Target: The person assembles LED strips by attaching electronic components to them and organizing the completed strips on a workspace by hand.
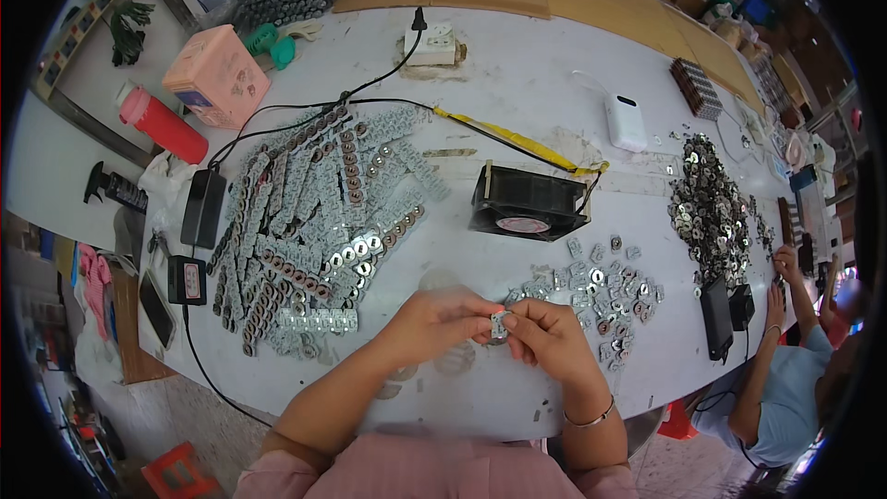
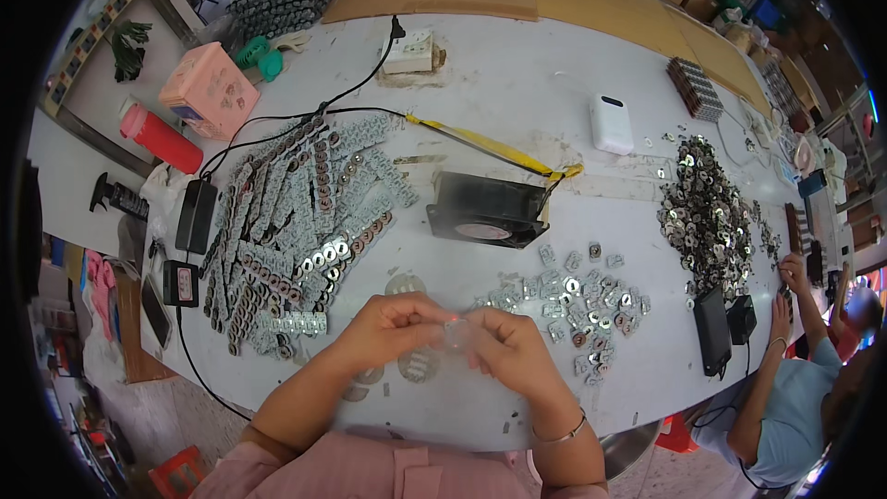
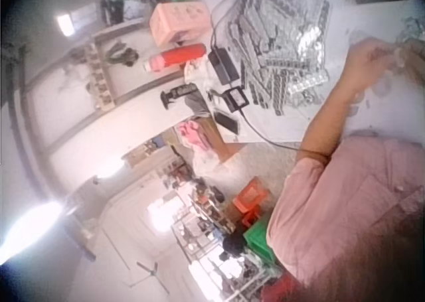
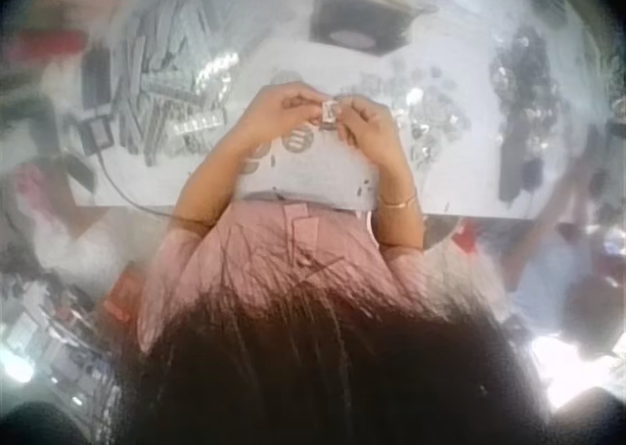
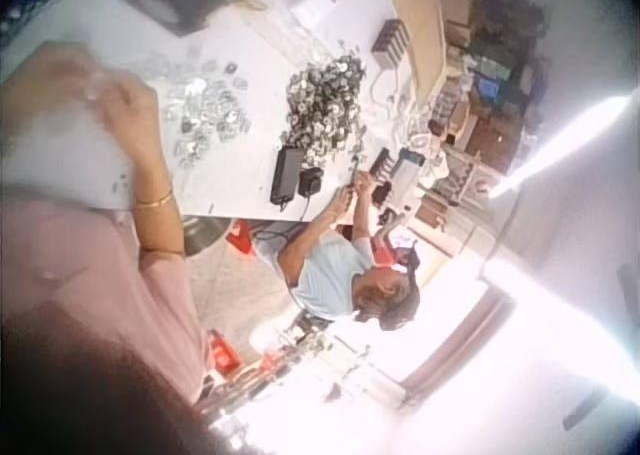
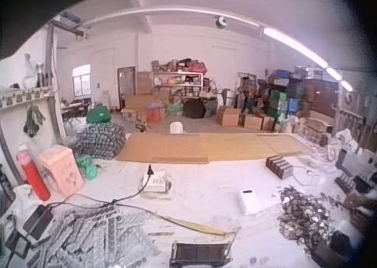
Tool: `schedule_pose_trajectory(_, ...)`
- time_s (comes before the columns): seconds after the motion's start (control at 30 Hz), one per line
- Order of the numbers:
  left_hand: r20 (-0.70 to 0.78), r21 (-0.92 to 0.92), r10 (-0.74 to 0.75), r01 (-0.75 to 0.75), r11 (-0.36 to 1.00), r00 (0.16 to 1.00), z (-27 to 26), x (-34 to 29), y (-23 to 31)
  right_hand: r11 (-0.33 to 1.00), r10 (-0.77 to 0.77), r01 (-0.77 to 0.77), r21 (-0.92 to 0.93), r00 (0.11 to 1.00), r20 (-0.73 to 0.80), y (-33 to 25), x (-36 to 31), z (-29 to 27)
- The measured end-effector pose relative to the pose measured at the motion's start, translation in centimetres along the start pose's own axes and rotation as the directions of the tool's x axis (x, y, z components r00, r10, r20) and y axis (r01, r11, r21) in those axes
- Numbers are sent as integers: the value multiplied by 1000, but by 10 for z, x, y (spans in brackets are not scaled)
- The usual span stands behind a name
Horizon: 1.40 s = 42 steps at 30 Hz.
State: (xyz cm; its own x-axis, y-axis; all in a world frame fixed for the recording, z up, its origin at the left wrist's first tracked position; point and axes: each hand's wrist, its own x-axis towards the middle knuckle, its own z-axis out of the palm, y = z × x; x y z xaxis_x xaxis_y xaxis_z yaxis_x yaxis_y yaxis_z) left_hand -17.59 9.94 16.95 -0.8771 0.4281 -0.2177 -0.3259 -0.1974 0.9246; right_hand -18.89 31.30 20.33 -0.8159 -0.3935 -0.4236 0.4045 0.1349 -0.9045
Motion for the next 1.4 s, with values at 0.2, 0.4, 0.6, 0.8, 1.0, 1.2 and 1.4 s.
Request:
schedule_pose_trajectory(0.2,-111,-68,5,-13,998,994,12,2,5,997,20,-16,77,999,-51,6,3,-3)
schedule_pose_trajectory(0.4,-171,466,368,-254,847,914,24,-3,12,976,4,16,219,996,-90,7,5,1)
schedule_pose_trajectory(0.6,28,762,620,-418,494,784,31,3,-11,995,12,13,101,971,-240,-15,-21,-9)
schedule_pose_trajectory(0.8,-36,999,521,28,22,853,-35,36,41,814,-314,-70,-577,782,-539,5,-35,-53)
schedule_pose_trajectory(1.0,155,959,658,48,-280,737,-84,81,57,870,-369,295,-396,921,-125,-9,-25,-1)
schedule_pose_trajectory(1.2,179,873,279,-22,-488,944,-97,84,77,835,-364,338,-434,931,25,12,-3,-13)
schedule_pose_trajectory(1.4,446,879,357,-328,-345,820,-74,25,94,860,-299,184,-476,937,-179,16,-26,-46)
